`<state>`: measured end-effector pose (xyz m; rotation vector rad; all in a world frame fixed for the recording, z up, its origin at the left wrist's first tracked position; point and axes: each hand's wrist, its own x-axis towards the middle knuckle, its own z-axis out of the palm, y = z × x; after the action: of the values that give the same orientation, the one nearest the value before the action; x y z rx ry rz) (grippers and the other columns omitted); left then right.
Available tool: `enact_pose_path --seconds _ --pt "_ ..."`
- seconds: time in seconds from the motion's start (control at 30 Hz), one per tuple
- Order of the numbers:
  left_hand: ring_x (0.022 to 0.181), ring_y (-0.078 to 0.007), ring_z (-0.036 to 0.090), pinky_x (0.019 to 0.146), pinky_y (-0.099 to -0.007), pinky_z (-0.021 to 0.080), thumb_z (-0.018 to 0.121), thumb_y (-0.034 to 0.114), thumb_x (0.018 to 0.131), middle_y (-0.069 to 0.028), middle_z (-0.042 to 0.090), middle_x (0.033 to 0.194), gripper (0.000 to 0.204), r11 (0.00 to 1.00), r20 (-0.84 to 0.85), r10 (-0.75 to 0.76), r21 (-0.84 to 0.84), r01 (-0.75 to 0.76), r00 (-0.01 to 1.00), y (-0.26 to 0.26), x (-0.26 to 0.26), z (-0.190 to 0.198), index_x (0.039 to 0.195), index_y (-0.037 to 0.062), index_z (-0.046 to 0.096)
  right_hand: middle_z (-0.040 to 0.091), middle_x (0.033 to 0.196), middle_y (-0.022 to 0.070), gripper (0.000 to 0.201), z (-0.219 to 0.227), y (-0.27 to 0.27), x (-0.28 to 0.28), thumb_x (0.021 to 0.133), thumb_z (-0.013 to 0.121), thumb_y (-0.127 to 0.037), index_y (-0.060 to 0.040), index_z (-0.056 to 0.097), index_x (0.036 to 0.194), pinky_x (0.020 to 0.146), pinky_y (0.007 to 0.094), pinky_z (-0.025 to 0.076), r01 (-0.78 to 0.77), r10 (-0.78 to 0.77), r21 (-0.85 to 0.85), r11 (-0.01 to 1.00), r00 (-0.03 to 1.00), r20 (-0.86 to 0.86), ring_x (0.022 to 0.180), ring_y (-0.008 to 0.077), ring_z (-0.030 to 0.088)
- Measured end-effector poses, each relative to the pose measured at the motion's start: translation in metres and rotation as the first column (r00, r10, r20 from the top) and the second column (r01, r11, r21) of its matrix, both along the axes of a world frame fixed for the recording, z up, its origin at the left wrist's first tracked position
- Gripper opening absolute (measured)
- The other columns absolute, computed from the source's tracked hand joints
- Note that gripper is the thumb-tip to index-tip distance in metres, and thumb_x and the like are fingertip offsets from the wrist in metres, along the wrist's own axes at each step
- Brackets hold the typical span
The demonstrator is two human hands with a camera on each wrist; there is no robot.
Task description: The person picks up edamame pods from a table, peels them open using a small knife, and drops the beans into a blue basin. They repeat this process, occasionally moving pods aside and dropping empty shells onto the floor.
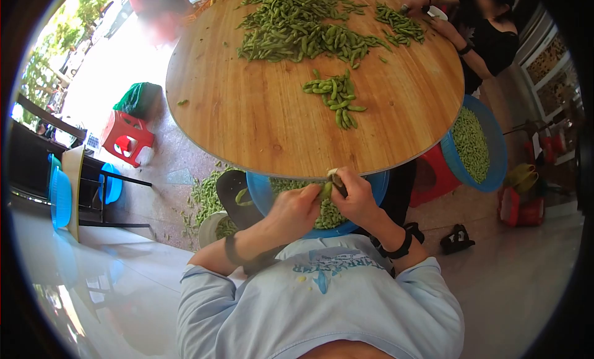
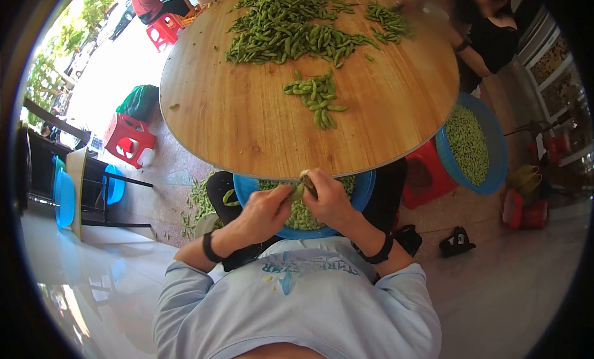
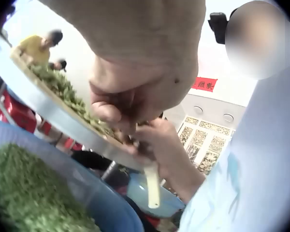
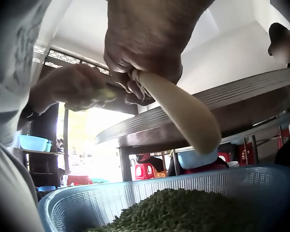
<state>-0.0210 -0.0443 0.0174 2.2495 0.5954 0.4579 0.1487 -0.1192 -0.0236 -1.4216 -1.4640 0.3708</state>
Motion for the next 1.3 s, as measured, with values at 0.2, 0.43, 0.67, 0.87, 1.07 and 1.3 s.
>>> enact_pose_path --seconds 0.2,0.43,0.67,0.87,1.07,1.3 --pt "0.086 -0.0343 0.058 0.073 -0.0425 0.047 0.057 0.004 0.077 -0.0181 0.057 0.085 0.025 0.955 -0.574 0.081 0.279 0.102 0.815 0.037 -0.089 0.034 0.102 0.001 0.057 0.058 0.077 0.0135 0.023 -0.008 -0.009 0.014 0.078 0.065 -0.002 0.0009 0.056 0.099 0.057 0.0333 0.047 -0.174 0.177 -0.074 0.982 0.983 0.047 0.063 0.0263 0.058" --pt "0.086 -0.0339 0.054 0.075 -0.0436 0.046 0.056 0.006 0.081 -0.0158 0.054 0.089 0.019 0.842 -0.232 -0.258 0.422 0.336 0.938 0.108 0.042 0.039 0.1 0.0019 0.059 0.06 0.075 0.0151 0.023 0.001 -0.01 0.006 0.081 0.067 -0.009 0.0002 0.056 0.098 0.058 0.0357 0.049 -0.21 0.211 -0.188 0.96 0.977 -0.013 0.065 0.0294 0.061" --pt "0.091 -0.0366 0.057 0.077 -0.0435 0.047 0.057 0.006 0.08 -0.0186 0.056 0.092 0.013 0.881 0.004 -0.051 0.471 0.043 0.999 0.19 0.209 -0.015 0.09 -0.0006 0.061 0.059 0.073 0.0133 0.023 0.006 -0.012 0.005 0.081 0.067 -0.006 0.0016 0.055 0.1 0.052 0.0304 0.045 -0.18 0.171 -0.204 0.962 0.983 -0.061 0.058 0.0226 0.057" --pt "0.087 -0.0343 0.06 0.076 -0.0445 0.047 0.06 0.014 0.08 -0.0155 0.061 0.085 0.018 0.884 -0.118 -0.095 0.446 0.138 0.988 0.197 0.193 -0.03 0.094 0.002 0.062 0.056 0.072 0.0115 0.027 -0.006 -0.018 0.012 0.08 0.067 -0.004 0.0028 0.056 0.103 0.049 0.0293 0.043 -0.11 0.092 -0.171 0.979 0.989 -0.112 0.054 0.0197 0.052" --pt "0.085 -0.0361 0.059 0.076 -0.0444 0.047 0.061 0.015 0.078 -0.0159 0.06 0.087 0.018 0.837 -0.236 -0.167 0.479 0.264 0.957 0.196 0.124 -0.002 0.094 0.0053 0.064 0.058 0.077 0.0133 0.032 -0.005 -0.023 0.011 0.082 0.059 -0.002 0.0051 0.053 0.113 0.055 0.0314 0.045 -0.152 0.112 -0.206 0.967 0.975 -0.193 0.06 0.0226 0.056" --pt "0.088 -0.035 0.062 0.076 -0.044 0.05 0.06 0.02 0.079 -0.0173 0.062 0.089 0.019 0.913 -0.083 -0.19 0.352 0.207 0.978 0.14 0.166 -0.002 0.084 0.0023 0.064 0.059 0.082 0.0159 0.034 -0.002 -0.017 0.002 0.085 0.055 -0.002 0.0054 0.051 0.118 0.063 0.0324 0.047 -0.118 0.082 -0.21 0.971 0.982 -0.171 0.068 0.0267 0.06"
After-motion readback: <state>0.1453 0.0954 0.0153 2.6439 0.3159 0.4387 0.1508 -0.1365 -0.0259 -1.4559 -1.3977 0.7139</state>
